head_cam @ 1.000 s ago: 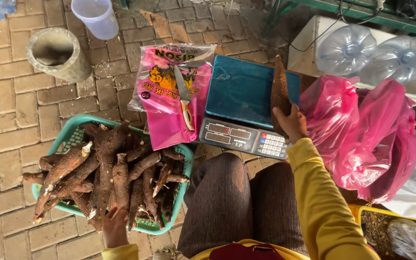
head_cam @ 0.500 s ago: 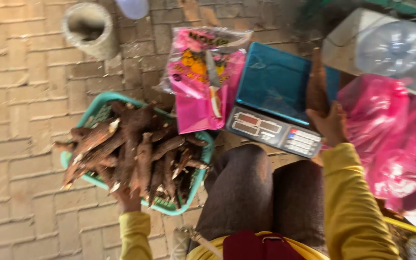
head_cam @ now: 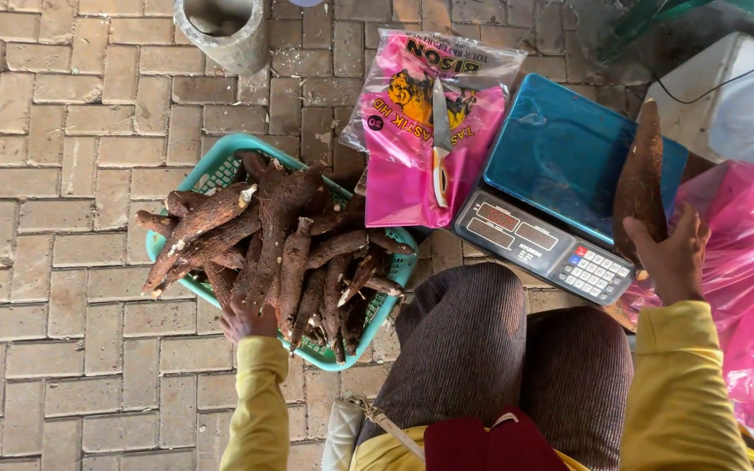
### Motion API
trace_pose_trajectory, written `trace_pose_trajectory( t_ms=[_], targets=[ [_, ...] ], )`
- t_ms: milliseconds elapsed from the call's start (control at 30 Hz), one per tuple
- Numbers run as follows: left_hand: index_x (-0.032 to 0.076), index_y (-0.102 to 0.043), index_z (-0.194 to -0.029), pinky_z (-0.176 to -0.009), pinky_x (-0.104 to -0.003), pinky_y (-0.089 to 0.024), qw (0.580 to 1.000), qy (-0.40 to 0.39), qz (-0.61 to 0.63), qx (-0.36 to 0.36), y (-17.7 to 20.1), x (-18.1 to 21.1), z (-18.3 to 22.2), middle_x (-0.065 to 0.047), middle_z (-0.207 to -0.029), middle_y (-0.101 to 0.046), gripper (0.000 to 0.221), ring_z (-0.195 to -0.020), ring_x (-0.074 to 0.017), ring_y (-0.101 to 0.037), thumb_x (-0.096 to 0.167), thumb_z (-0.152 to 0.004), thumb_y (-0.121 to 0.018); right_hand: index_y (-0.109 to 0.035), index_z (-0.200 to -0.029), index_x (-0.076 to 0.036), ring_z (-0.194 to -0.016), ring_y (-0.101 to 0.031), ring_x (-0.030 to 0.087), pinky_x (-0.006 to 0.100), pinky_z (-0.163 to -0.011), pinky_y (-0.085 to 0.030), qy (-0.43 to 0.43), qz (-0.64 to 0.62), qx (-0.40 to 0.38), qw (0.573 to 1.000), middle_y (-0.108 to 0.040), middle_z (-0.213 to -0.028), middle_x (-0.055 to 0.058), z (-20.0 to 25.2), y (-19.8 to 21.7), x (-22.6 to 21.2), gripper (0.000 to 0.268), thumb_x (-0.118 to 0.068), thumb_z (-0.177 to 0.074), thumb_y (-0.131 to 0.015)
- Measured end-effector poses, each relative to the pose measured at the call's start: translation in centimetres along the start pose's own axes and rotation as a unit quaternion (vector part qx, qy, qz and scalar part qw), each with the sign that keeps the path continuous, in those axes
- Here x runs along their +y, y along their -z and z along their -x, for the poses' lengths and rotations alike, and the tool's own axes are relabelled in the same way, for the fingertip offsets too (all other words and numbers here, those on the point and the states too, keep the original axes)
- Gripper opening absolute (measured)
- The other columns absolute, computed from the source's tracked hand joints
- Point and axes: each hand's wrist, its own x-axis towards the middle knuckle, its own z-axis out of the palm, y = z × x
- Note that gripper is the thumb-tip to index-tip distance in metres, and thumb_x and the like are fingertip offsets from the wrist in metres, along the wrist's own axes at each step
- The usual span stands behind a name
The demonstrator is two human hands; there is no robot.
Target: Weighing cassava roots on a digital scale, placing them into pink plastic bags, and marking the bags with a pen.
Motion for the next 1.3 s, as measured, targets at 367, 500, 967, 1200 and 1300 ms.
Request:
trace_pose_trajectory(
  t_ms=[367,500,967,1200,1300],
  targets=[
    [0.007,-0.043,-0.14,-0.122,-0.055,-0.037,0.972,-0.119,-0.2,-0.024,-4.1,1.9,-1.0,-0.023,-0.15,-0.051,0.045,-0.143,-0.0385,-0.046,0.015,-0.099,-0.061,-0.045,-0.154,0.001,-0.137,-0.045,0.046,0.059,-0.108,-0.041,0.008,-0.015,0.016,1.0,-0.045,-0.151,0.031,4.0,2.9,-0.9,0.079,-0.039,-0.097,-0.082],
    [0.003,-0.036,-0.146,-0.114,-0.056,-0.041,0.984,-0.114,-0.101,-0.095,-5.5,2.4,3.0,-0.026,-0.149,-0.046,0.059,-0.137,-0.0436,-0.045,0.025,-0.097,-0.06,-0.054,-0.143,-0.001,-0.136,-0.049,0.041,0.057,-0.11,-0.043,0.005,-0.027,0.031,0.999,-0.05,-0.147,0.026,6.1,3.6,-0.6,0.06,-0.031,-0.1,-0.081],
    [-0.009,-0.017,-0.155,-0.117,-0.053,-0.038,0.943,0.126,-0.155,-0.266,-8.1,2.5,-0.6,-0.034,-0.157,-0.031,0.12,-0.144,-0.0457,-0.037,0.075,-0.086,-0.066,-0.071,-0.125,-0.01,-0.129,-0.062,0.028,0.041,-0.105,-0.053,0.001,-0.106,0.029,0.994,-0.063,-0.136,0.013,11.1,4.1,2.3,0.021,-0.019,-0.106,-0.073],
    [-0.001,-0.018,-0.157,-0.117,-0.049,-0.039,0.987,0.033,-0.022,-0.157,-12.5,-1.0,2.4,-0.037,-0.158,-0.028,0.12,-0.145,-0.0489,-0.034,0.079,-0.083,-0.07,-0.072,-0.126,-0.007,-0.125,-0.063,0.029,0.042,-0.103,-0.053,-0.021,-0.144,0.002,0.989,-0.063,-0.138,0.016,11.4,2.6,1.5,0.024,-0.02,-0.106,-0.072],
    [0.005,-0.02,-0.163,-0.115,-0.054,-0.044,0.974,0.108,-0.001,-0.199,-10.6,0.8,3.6,-0.031,-0.152,-0.044,0.114,-0.141,-0.0442,-0.046,0.071,-0.083,-0.067,-0.07,-0.124,-0.005,-0.125,-0.063,0.028,0.042,-0.101,-0.055,0.002,-0.118,-0.021,0.993,-0.064,-0.135,0.016,11.0,2.3,2.4,0.025,-0.024,-0.107,-0.071]
  ],
)
